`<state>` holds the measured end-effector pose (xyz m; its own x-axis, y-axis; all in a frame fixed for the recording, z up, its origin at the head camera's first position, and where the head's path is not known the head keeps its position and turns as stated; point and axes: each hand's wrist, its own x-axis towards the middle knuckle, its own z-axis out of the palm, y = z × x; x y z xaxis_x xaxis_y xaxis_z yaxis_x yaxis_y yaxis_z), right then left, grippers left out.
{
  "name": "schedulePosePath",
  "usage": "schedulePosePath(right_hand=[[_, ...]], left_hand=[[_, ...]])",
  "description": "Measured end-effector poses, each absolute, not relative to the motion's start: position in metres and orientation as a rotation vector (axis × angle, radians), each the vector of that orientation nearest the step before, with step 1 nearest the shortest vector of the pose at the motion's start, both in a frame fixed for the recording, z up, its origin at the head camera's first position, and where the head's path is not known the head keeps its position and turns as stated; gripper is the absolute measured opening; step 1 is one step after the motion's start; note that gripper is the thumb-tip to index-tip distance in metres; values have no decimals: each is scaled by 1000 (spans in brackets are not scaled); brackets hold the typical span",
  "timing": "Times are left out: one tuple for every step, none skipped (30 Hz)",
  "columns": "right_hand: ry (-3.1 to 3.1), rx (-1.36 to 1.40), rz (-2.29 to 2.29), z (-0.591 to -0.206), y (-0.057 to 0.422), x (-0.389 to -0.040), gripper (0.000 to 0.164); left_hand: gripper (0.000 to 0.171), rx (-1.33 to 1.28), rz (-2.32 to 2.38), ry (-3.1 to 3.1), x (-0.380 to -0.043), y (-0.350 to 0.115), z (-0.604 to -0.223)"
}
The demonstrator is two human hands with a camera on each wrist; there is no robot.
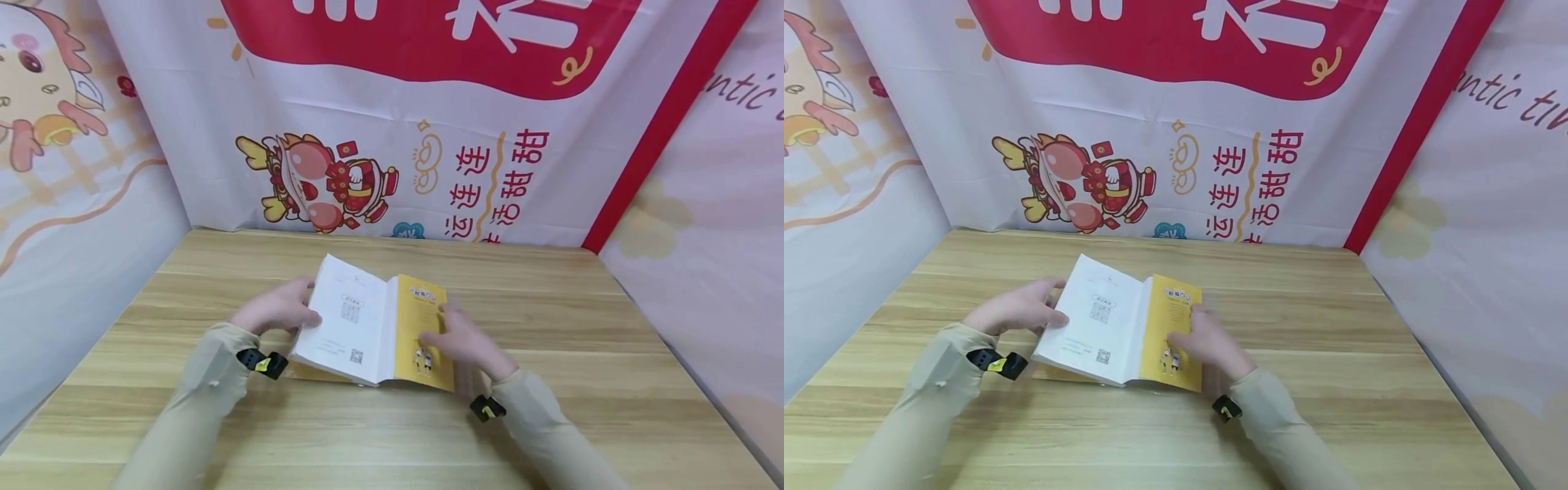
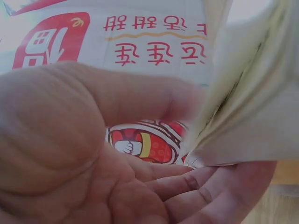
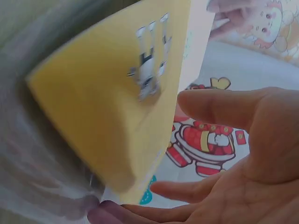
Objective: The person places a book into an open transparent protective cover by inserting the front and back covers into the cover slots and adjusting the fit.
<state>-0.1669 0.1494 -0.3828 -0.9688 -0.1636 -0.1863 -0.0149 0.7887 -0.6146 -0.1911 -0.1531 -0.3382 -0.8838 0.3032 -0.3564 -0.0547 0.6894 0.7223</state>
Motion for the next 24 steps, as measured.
schedulePosePath(right_hand=[[2740,-117,-965,-383,151,-168,78],[2730,-103,-989,-383,152,-169,80],[2726,-97,-1006,-383,153,-170,81],[2719,-95,-1026,-384,154,-170,83],[2713,-96,-1046,-384,155,-171,84],[2707,-101,-1064,-384,155,-172,86],[2708,-105,-1070,-384,156,-172,87],[2713,-112,-1073,-384,156,-173,88],[2710,-114,-1095,-384,156,-173,89],[2713,-113,-1114,-384,156,-174,89],[2716,-111,-1138,-383,156,-174,89],[2717,-104,-1162,-382,155,-175,89],[2717,-92,-1190,-382,155,-175,87],[2715,-76,-1221,-381,154,-175,85],[2715,-60,-1251,-380,154,-175,84],[2720,-43,-1269,-379,153,-175,82],[2721,-33,-1291,-377,153,-174,80],[2728,-19,-1304,-376,152,-174,77],[2734,-11,-1318,-375,152,-173,75],[2736,-8,-1338,-374,151,-173,73],[2738,-14,-1355,-373,151,-173,72],[2736,-16,-1375,-373,150,-173,70],[2739,-24,-1387,-372,150,-173,69],[2738,-27,-1400,-371,150,-173,68]], left_hand=[[69,200,1048,2451,-192,-153,-339],[68,208,1028,2458,-192,-153,-340],[67,212,1008,2467,-193,-154,-341],[66,218,988,2477,-193,-154,-342],[66,225,976,2483,-194,-154,-343],[65,229,980,2477,-195,-155,-344],[64,225,985,2468,-195,-155,-346],[62,219,995,2454,-196,-156,-348],[61,210,1003,2438,-196,-156,-350],[59,199,1011,2421,-196,-157,-352],[57,191,1020,2401,-196,-158,-353],[55,172,1026,2386,-196,-158,-355],[53,164,1026,2379,-196,-159,-357],[52,148,1025,2374,-196,-159,-358],[51,141,1021,2372,-196,-159,-359],[50,132,1022,2372,-196,-159,-360],[50,128,1027,2369,-196,-159,-361],[50,119,1029,2370,-195,-159,-361],[50,119,1032,2370,-195,-158,-362],[50,114,1032,2371,-195,-158,-362],[51,113,1032,2372,-195,-157,-362],[52,111,1034,2371,-194,-157,-361],[53,109,1030,2373,-194,-156,-360],[54,108,1018,2382,-194,-156,-359]])
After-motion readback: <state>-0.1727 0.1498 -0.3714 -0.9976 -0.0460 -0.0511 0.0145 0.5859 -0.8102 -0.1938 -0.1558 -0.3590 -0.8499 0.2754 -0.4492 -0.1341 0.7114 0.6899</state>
